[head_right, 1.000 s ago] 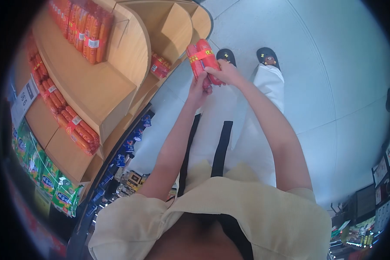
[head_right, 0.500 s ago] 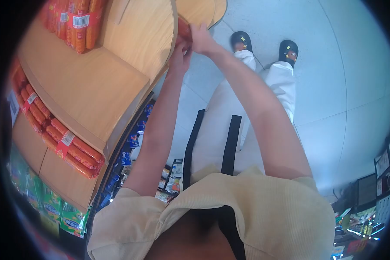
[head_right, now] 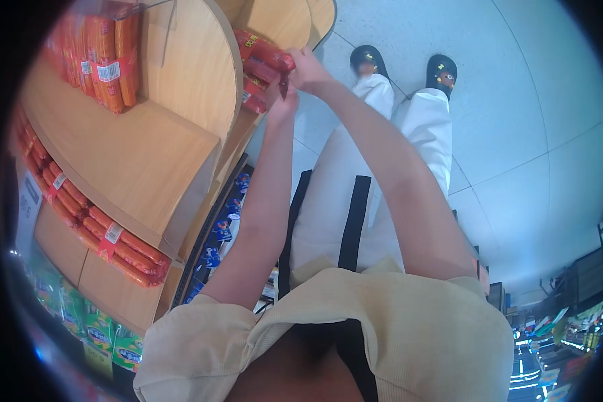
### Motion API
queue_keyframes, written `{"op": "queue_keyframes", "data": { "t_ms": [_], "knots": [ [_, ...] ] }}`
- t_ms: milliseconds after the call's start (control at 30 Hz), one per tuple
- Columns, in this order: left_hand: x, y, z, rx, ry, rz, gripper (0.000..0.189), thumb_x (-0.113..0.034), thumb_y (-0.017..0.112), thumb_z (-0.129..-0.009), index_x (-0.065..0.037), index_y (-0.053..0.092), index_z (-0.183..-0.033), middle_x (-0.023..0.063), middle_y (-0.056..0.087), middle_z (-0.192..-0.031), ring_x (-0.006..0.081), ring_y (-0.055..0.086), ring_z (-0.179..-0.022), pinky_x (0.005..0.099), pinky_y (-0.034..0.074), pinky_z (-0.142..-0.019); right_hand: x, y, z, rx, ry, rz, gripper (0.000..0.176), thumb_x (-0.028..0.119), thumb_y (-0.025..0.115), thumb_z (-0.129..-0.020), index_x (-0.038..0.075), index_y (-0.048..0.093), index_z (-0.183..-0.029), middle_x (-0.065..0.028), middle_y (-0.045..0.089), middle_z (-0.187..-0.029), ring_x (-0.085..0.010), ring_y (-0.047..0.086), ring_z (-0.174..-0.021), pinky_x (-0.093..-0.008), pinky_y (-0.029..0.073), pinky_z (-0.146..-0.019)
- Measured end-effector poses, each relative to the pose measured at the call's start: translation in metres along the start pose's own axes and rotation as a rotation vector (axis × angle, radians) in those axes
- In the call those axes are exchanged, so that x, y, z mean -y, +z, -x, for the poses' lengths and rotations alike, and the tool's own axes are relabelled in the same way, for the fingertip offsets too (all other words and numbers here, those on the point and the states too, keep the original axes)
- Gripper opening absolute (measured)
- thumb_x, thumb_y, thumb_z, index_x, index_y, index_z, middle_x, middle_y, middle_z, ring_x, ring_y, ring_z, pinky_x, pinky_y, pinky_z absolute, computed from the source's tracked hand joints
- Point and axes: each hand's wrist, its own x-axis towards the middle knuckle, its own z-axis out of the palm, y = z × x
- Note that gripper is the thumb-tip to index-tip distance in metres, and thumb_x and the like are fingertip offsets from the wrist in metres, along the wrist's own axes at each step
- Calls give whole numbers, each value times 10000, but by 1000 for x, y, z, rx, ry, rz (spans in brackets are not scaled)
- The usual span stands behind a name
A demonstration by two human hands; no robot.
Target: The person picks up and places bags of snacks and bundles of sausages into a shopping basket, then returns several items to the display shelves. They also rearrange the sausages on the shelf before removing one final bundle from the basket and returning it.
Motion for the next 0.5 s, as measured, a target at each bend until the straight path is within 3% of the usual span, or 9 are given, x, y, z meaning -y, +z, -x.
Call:
{"op": "queue_keyframes", "data": {
  "t_ms": [33, 100, 200, 333, 400, 433, 500],
  "knots": [
    [-10, 3, 1, 5, 3, -3, 281, -17, 518, -820, 7, 533, -1099, 93, 584, -988, 157, 569, -898, 237, 474, -803, 2, -1, 2, -5, -2, -3, 559, 2, 576, -721, 86, 414, -1249, -201, 455, -1141, -335, 475, -1021, -371, 436, -887],
    [-38, 14, 2, -332, -548, 747, 244, -50, 510, -856, -49, 508, -1099, 102, 541, -1039, 169, 559, -979, 266, 491, -830, 5, -3, 4, 8, 32, -12, 562, 15, 594, -733, 80, 402, -1258, -190, 426, -1180, -315, 485, -1048, -351, 441, -904],
    [-50, 13, 5, -291, -628, 803, 270, -57, 510, -855, -46, 485, -1123, 123, 541, -1021, 181, 576, -962, 282, 506, -811, 1, 0, 6, -1, -11, 50, 565, 30, 610, -738, 76, 397, -1260, -192, 431, -1164, -314, 483, -1076, -345, 437, -920],
    [-67, 6, 11, -372, -845, 701, 297, -88, 531, -855, -45, 468, -1142, 129, 524, -1044, 217, 557, -1002, 332, 495, -841, 3, 0, 16, 15, 19, -17, 568, 47, 625, -735, 74, 400, -1256, -202, 436, -1159, -318, 480, -1086, -353, 438, -909],
    [-66, -10, 12, -488, -1170, 600, 338, -133, 548, -854, -43, 449, -1165, 124, 501, -1081, 266, 531, -1040, 387, 471, -876, -5, 4, 34, -105, -46, 99, 538, 103, 629, -754, 77, 406, -1243, -209, 478, -1103, -321, 510, -1043, -356, 444, -877],
    [-63, -19, 14, -486, -1170, 603, 338, -133, 548, -854, -43, 449, -1165, 124, 501, -1081, 266, 531, -1040, 387, 471, -876, -12, 4, 44, -105, -47, 102, 538, 103, 629, -754, 77, 406, -1243, -209, 478, -1103, -321, 510, -1043, -356, 444, -877],
    [-55, -36, 22, -281, -1086, 170, 362, -173, 548, -861, -46, 436, -1181, 114, 476, -1141, 288, 507, -1073, 405, 454, -890, -35, 5, 70, -100, -8, 44, 492, 163, 623, -774, 86, 427, -1219, -200, 509, -1061, -322, 535, -995, -365, 456, -819]
  ]
}}
